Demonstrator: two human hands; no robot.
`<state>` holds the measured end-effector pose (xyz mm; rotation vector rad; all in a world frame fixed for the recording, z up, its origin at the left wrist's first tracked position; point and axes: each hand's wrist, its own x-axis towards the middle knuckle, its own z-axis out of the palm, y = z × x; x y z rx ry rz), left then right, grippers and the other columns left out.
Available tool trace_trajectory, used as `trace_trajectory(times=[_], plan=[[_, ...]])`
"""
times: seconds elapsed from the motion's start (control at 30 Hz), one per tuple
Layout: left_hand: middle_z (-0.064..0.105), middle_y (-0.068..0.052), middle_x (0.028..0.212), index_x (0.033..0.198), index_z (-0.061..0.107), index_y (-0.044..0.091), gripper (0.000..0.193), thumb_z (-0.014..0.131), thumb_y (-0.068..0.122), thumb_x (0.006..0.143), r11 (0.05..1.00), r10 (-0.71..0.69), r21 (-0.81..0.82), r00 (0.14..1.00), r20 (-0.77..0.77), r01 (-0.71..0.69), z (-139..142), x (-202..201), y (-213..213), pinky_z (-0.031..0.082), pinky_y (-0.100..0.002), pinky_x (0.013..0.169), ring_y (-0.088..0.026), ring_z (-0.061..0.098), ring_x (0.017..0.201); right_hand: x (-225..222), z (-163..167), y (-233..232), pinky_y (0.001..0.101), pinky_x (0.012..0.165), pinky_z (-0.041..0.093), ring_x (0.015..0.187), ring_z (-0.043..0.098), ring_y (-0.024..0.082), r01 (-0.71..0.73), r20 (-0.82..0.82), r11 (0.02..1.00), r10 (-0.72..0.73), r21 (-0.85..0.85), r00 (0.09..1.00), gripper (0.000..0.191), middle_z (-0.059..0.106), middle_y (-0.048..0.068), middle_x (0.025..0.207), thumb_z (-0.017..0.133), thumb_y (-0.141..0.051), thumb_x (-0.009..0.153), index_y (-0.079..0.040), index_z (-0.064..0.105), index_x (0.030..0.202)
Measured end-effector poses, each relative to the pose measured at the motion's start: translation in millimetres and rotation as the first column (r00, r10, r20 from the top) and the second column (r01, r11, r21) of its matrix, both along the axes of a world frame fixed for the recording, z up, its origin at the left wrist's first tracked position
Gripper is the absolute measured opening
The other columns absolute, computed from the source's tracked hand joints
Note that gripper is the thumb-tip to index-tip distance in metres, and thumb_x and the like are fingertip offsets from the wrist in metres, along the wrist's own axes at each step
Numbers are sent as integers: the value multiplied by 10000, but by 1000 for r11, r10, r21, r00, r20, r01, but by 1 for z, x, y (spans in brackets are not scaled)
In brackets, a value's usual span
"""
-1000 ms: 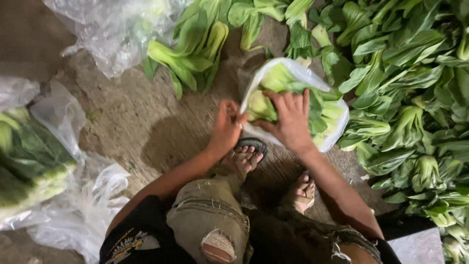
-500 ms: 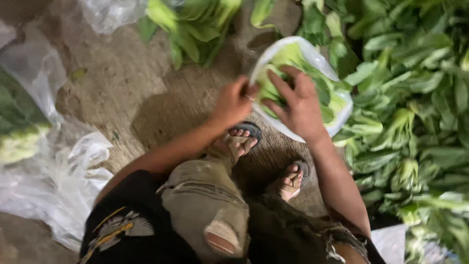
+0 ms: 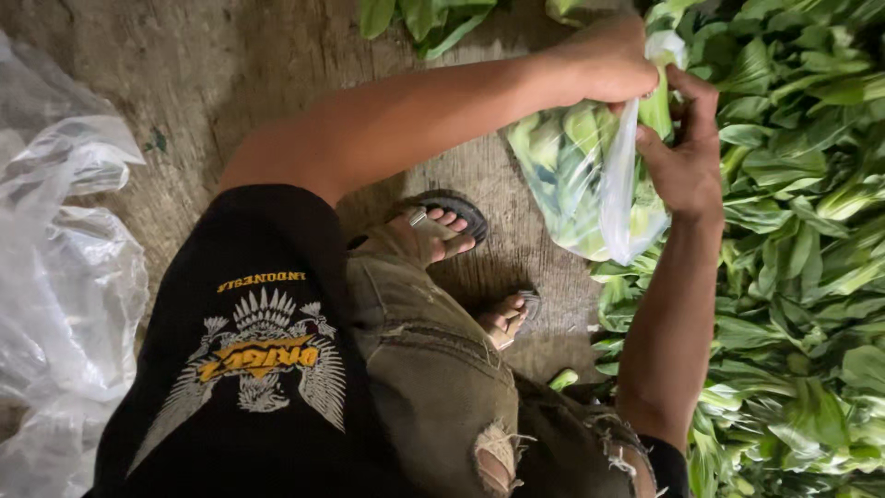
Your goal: The person squats on a concrete floor beside a large pile of bok choy. They pick individual stalks from the pile, align the white stems in their hands, and arrange the gathered bunches into a plastic tray lined with a plastic bag, pressing the vegetables down to fit more.
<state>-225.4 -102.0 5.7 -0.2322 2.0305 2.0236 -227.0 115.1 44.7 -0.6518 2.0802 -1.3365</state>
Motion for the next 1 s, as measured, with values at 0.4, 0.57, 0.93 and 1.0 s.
trace_trajectory(times=[0.4, 0.57, 0.93, 1.0], plan=[[692, -139, 741, 861, 669, 59, 181, 748, 204, 787, 839, -148, -544, 958, -248, -12, 10, 113, 0, 530, -507, 588, -326, 694, 672, 96, -27, -21, 531, 1202, 347, 1378, 472, 446, 148, -682, 973, 12, 176, 732, 666, 541, 219, 1453, 819, -149, 882, -9, 510, 1455], [641, -138, 733, 880, 610, 47, 217, 725, 223, 824, 887, -71, -439, 898, -435, -142, 10, 179, -2, 497, -488, 612, -342, 650, 679, 140, -46, -34, 516, 1072, 401, 1284, 526, 366, 146, -790, 989, -61, 37, 610, 568, 543, 188, 1425, 783, -149, 943, -72, 515, 1437], [621, -62, 586, 765, 683, 95, 499, 643, 565, 929, 917, -168, -342, 976, 137, 206, -1, 103, -40, 482, -406, 480, -201, 617, 492, 126, 22, -57, 413, 1034, 465, 1211, 617, 319, 126, -634, 957, 72, 263, 770, 454, 631, 143, 1375, 812, -138, 979, -23, 635, 1380], [635, -62, 590, 785, 721, 95, 413, 653, 477, 927, 900, -248, -348, 965, 85, 262, -6, 80, -42, 487, -412, 478, -190, 628, 492, 126, 17, -55, 418, 1024, 465, 1201, 619, 325, 121, -663, 952, 102, 283, 742, 444, 634, 152, 1373, 812, -121, 984, -8, 642, 1378]])
